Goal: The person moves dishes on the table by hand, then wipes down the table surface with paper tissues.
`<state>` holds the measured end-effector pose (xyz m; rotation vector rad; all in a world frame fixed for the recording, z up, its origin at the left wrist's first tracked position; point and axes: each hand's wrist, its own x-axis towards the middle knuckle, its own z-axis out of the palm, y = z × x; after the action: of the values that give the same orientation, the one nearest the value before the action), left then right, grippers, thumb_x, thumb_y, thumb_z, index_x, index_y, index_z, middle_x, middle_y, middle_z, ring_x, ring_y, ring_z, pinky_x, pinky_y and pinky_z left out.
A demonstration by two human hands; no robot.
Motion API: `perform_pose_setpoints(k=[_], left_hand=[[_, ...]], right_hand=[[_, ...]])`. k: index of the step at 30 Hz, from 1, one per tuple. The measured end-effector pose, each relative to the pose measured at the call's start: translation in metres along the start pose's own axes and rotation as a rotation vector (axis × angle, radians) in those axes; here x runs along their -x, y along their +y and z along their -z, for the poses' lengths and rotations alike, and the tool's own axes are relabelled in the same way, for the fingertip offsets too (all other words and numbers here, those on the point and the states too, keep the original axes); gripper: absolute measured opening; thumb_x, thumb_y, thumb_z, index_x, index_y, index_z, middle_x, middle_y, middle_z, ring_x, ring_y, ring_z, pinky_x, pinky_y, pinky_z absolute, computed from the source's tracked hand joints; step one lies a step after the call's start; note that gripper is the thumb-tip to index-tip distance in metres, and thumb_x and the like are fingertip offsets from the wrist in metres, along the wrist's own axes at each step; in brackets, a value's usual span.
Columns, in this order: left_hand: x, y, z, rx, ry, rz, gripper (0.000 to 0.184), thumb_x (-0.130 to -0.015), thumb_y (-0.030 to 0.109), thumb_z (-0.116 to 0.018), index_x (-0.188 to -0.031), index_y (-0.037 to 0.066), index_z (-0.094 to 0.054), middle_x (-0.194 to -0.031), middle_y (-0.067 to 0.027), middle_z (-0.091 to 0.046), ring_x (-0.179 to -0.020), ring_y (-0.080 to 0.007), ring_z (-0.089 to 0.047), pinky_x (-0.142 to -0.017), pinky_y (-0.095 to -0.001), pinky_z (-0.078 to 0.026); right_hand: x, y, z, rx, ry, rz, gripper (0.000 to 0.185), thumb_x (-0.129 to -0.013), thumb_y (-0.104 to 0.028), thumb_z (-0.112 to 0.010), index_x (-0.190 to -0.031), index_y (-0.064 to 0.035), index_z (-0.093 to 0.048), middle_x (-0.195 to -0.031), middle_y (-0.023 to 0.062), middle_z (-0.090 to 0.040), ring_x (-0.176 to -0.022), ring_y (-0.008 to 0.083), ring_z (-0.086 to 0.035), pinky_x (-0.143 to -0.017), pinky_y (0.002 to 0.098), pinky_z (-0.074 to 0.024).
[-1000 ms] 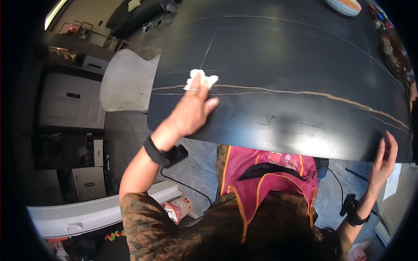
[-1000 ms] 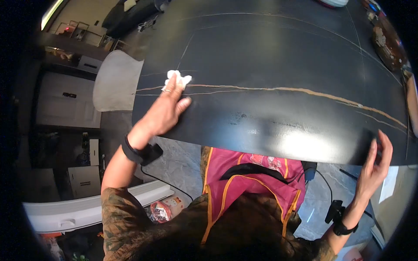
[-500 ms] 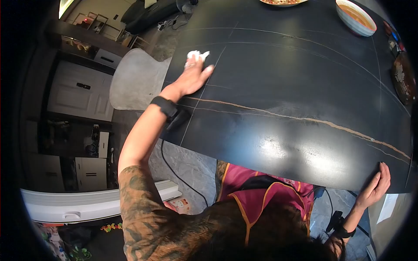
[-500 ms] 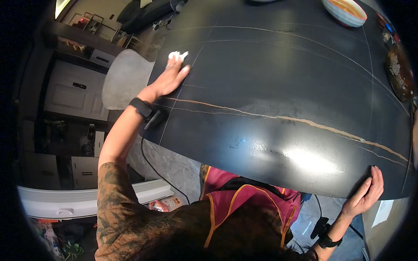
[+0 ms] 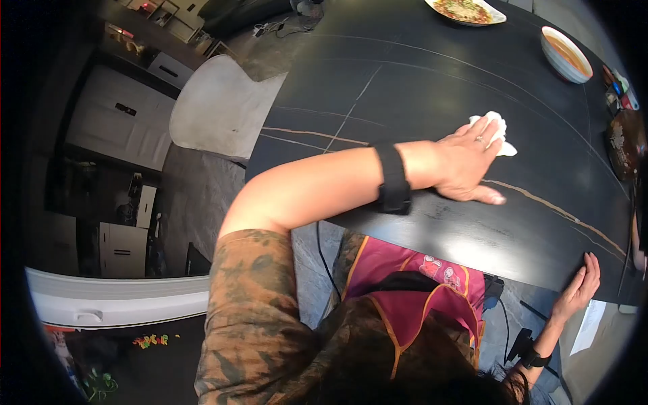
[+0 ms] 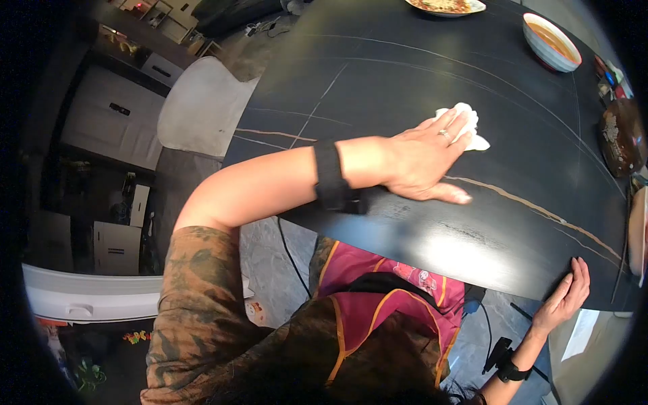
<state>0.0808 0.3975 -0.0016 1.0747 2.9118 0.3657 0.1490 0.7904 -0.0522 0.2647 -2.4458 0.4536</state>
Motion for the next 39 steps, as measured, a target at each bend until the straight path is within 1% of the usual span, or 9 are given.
perform_pose_setpoints(k=[8,13,18,20,24,31,32,36,39], left_hand=[[0.182,0.004,0.039,0.036,-0.109,0.321,0.089,-0.088,0.052,-0.052,-0.142,-0.008,-0.015,-0.147,-0.0341,-0.01,-0.139,-0.0453,-0.006,-0.114,-0.0478,-0.013],[0.286,0.03,0.046,0.044,-0.232,0.673,0.09,-0.09,0.053,-0.048,-0.145,-0.006,-0.007,-0.149,-0.0334,0.001,-0.139,-0.0476,-0.001,-0.113,-0.0494,-0.01],[0.286,-0.011,0.051,0.007,-0.19,0.749,0.087,-0.091,0.047,-0.05,-0.143,-0.009,-0.009,-0.148,-0.0355,-0.002,-0.139,-0.0466,-0.001,-0.114,-0.0467,-0.009],[0.279,-0.047,0.056,-0.005,-0.172,0.762,0.083,-0.094,0.048,-0.043,-0.141,-0.012,-0.011,-0.147,-0.0363,-0.003,-0.14,-0.0456,0.0,-0.115,-0.0445,-0.008],[0.251,-0.124,0.065,-0.03,-0.138,0.774,0.072,-0.097,0.042,-0.038,-0.145,-0.004,-0.01,-0.149,-0.0325,-0.002,-0.141,-0.0411,0.004,-0.115,-0.0425,-0.005],[0.204,-0.28,0.054,-0.124,-0.042,0.902,0.081,-0.093,0.062,-0.029,-0.147,0.005,-0.012,-0.148,-0.0338,-0.008,-0.14,-0.0441,0.002,-0.115,-0.0463,-0.005],[0.204,-0.293,0.05,-0.111,-0.022,0.951,0.089,-0.089,0.068,-0.028,-0.145,0.001,-0.016,-0.148,-0.0313,-0.013,-0.139,-0.0459,-0.005,-0.114,-0.0467,-0.011],[0.214,-0.266,0.049,-0.143,0.014,0.843,0.083,-0.09,0.065,-0.03,-0.145,0.004,-0.018,-0.148,-0.0311,-0.013,-0.139,-0.0448,-0.007,-0.115,-0.0466,-0.011],[0.222,-0.202,0.057,-0.088,-0.026,0.779,0.079,-0.092,0.059,-0.035,-0.146,0.003,-0.016,-0.148,-0.0325,-0.01,-0.14,-0.043,-0.003,-0.115,-0.0436,-0.009]], right_hand=[[0.003,0.008,-0.001,-0.011,-0.013,-0.003,0.031,-0.099,-0.018,-0.041,-0.117,-0.0035,-0.061,-0.125,0.0102,-0.057,-0.116,0.0225,-0.05,-0.101,0.033,-0.033],[0.004,0.017,-0.004,-0.011,-0.011,0.007,0.032,-0.099,-0.016,-0.04,-0.118,-0.0006,-0.059,-0.126,0.011,-0.056,-0.115,0.0225,-0.049,-0.1,0.033,-0.0337],[0.005,0.023,-0.002,-0.025,-0.026,-0.011,0.034,-0.1,-0.017,-0.037,-0.12,0.0009,-0.058,-0.128,0.012,-0.055,-0.117,0.0235,-0.048,-0.102,0.0334,-0.0331],[0.007,0.027,-0.001,-0.022,-0.041,0.004,0.035,-0.1,-0.018,-0.036,-0.121,0.001,-0.057,-0.128,0.0127,-0.054,-0.119,0.0243,-0.048,-0.103,0.0339,-0.0327],[0.008,0.022,0.0,-0.088,-0.039,-0.061,0.036,-0.1,-0.018,-0.034,-0.123,0.0008,-0.054,-0.129,0.0133,-0.052,-0.121,0.0247,-0.046,-0.106,0.0352,-0.0318],[0.009,0.026,0.0,-0.031,-0.054,-0.049,0.042,-0.1,-0.024,-0.03,-0.122,0.0014,-0.055,-0.13,0.0128,-0.052,-0.121,0.0246,-0.046,-0.106,0.0348,-0.031],[0.009,0.026,0.0,-0.025,-0.055,-0.041,0.041,-0.1,-0.024,-0.031,-0.122,0.0013,-0.055,-0.13,0.0128,-0.052,-0.121,0.0244,-0.046,-0.106,0.035,-0.0308],[0.008,0.021,-0.003,-0.03,-0.039,-0.031,0.039,-0.099,-0.022,-0.033,-0.121,0.0011,-0.056,-0.13,0.0129,-0.053,-0.121,0.024,-0.046,-0.105,0.0347,-0.0296],[0.004,0.017,0.0,-0.006,-0.044,0.001,0.038,-0.099,-0.021,-0.034,-0.12,0.0001,-0.058,-0.129,0.0121,-0.054,-0.12,0.0234,-0.046,-0.104,0.0338,-0.0298]])
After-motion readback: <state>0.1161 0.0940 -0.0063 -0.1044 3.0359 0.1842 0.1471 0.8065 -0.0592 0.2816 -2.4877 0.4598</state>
